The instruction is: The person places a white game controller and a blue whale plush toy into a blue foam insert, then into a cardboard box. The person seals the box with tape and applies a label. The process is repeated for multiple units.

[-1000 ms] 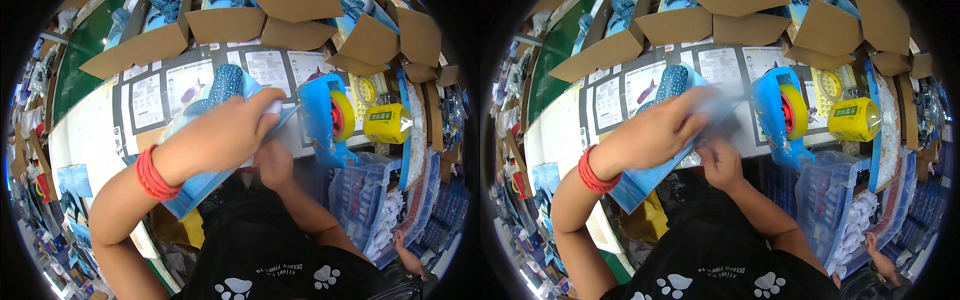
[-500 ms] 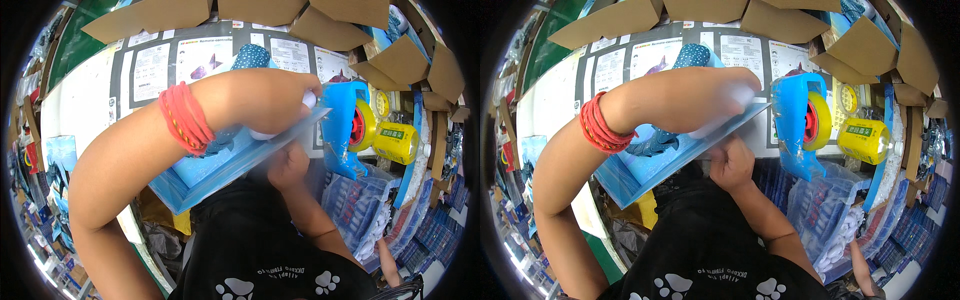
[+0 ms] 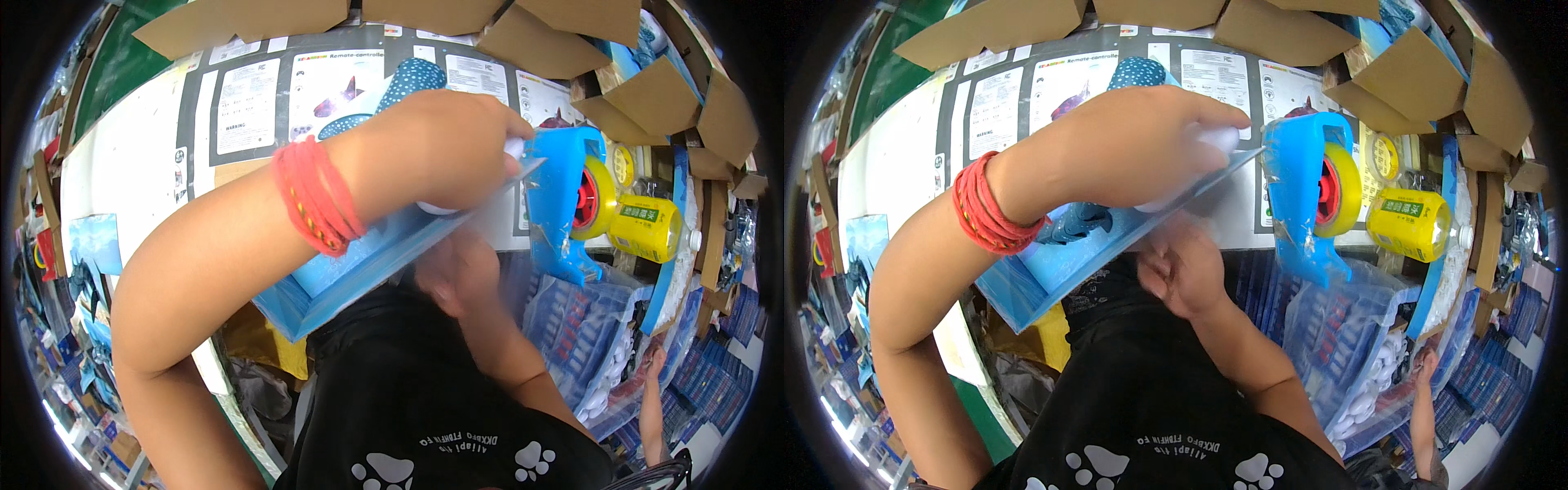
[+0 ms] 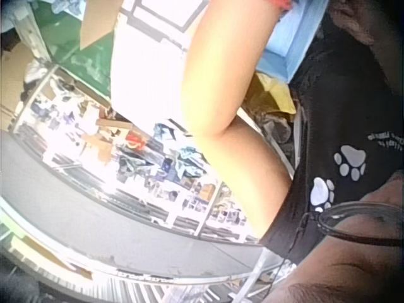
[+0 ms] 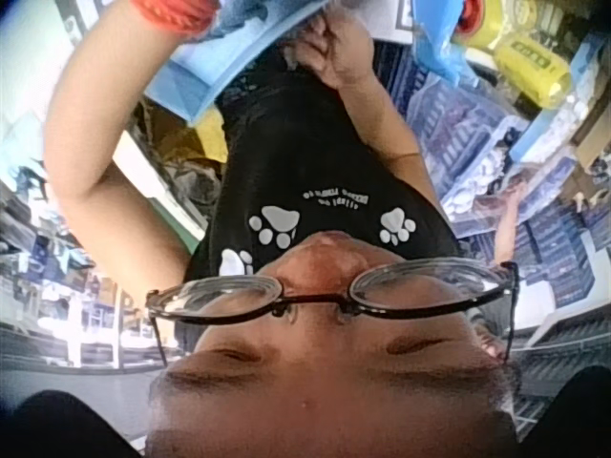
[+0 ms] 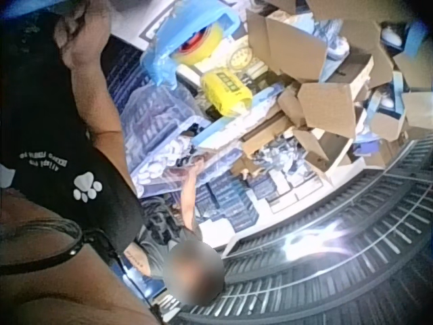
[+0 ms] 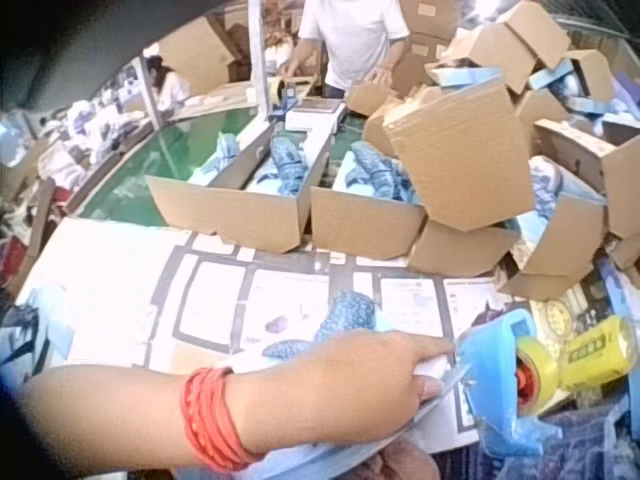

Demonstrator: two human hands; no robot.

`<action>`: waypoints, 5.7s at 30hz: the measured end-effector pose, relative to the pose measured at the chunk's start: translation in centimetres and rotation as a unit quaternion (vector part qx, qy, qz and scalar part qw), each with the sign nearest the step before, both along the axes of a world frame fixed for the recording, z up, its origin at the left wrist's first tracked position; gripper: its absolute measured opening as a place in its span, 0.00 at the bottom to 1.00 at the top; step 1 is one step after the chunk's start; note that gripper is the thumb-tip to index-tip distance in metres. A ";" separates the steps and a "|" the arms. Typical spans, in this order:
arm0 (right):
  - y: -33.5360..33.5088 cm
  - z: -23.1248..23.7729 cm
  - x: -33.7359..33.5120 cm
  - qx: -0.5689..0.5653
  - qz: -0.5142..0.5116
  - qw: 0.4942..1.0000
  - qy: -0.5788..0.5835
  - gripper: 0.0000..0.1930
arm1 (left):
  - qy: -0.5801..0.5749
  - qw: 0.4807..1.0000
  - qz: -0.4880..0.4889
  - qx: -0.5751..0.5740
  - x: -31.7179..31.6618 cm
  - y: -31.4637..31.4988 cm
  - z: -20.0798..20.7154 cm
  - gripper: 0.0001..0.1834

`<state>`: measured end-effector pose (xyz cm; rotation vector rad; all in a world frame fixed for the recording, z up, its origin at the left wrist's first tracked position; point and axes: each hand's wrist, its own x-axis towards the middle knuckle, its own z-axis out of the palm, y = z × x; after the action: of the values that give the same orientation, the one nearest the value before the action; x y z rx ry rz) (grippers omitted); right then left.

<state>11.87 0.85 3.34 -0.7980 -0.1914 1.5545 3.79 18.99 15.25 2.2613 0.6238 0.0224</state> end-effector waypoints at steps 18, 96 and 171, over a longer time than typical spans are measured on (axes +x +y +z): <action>-0.1 2.7 -0.8 -0.100 0.001 0.986 0.135 0.15 | -0.023 0.998 0.029 0.053 -0.4 -1.1 0.0 0.23; -2.0 1.2 -2.0 -0.040 -0.170 0.923 -0.344 0.12 | -0.023 1.000 -0.003 -0.018 0.0 -0.5 -0.5 0.23; -2.1 3.3 -0.9 -0.086 -0.056 0.920 -0.378 0.16 | -0.020 0.998 -0.050 -0.019 0.1 -0.6 -1.2 0.24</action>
<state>10.98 -1.26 6.68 -1.5034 -0.5645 1.0957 3.92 18.41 14.08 2.2465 0.4864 0.0054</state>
